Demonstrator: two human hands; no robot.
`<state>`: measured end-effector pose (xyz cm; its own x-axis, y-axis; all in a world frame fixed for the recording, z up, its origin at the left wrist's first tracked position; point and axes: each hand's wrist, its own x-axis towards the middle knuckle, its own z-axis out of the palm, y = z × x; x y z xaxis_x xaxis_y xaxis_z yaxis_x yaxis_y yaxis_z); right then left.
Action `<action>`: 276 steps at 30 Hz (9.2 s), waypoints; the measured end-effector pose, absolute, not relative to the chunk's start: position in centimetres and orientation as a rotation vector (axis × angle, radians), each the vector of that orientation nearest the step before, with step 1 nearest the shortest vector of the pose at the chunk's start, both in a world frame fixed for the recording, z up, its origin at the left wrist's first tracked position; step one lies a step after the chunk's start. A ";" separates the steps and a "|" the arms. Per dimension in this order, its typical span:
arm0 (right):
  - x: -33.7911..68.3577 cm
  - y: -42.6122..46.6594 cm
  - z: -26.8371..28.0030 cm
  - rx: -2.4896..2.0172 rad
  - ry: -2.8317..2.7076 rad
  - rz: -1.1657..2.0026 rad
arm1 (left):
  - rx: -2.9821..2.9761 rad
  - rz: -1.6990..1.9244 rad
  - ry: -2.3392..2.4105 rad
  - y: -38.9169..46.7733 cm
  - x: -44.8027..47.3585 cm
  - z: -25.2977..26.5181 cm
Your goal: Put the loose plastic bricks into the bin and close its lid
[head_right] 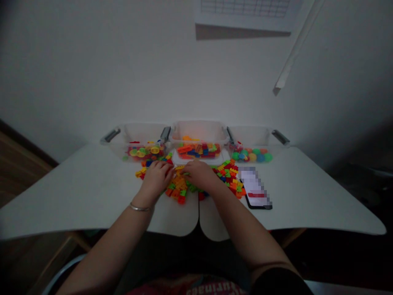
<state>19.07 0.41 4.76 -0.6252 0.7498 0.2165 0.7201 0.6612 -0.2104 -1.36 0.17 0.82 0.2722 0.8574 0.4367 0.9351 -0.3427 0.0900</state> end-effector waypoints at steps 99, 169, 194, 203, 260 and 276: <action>20.1 4.2 11.7 -1.217 -1.852 0.189 | -2.426 -1.317 -1.764 3.1 -2.6 -1.2; 23.6 8.7 9.1 -1.813 -1.756 -0.072 | -2.303 -1.725 -1.359 2.8 -2.3 -0.7; 18.7 4.4 10.5 -0.819 -1.863 -0.033 | -2.255 -1.844 -1.564 2.6 -2.1 -0.7; 14.2 5.1 5.0 -1.092 -2.033 0.784 | -2.168 -1.745 -1.507 2.3 -2.3 -0.2; 24.5 10.5 7.7 -1.658 -1.719 -0.014 | -1.926 -0.839 -1.953 1.3 -1.6 -1.5; 23.2 8.3 9.6 -1.418 -1.758 -0.159 | -2.118 -0.761 -1.966 2.7 -2.4 -3.7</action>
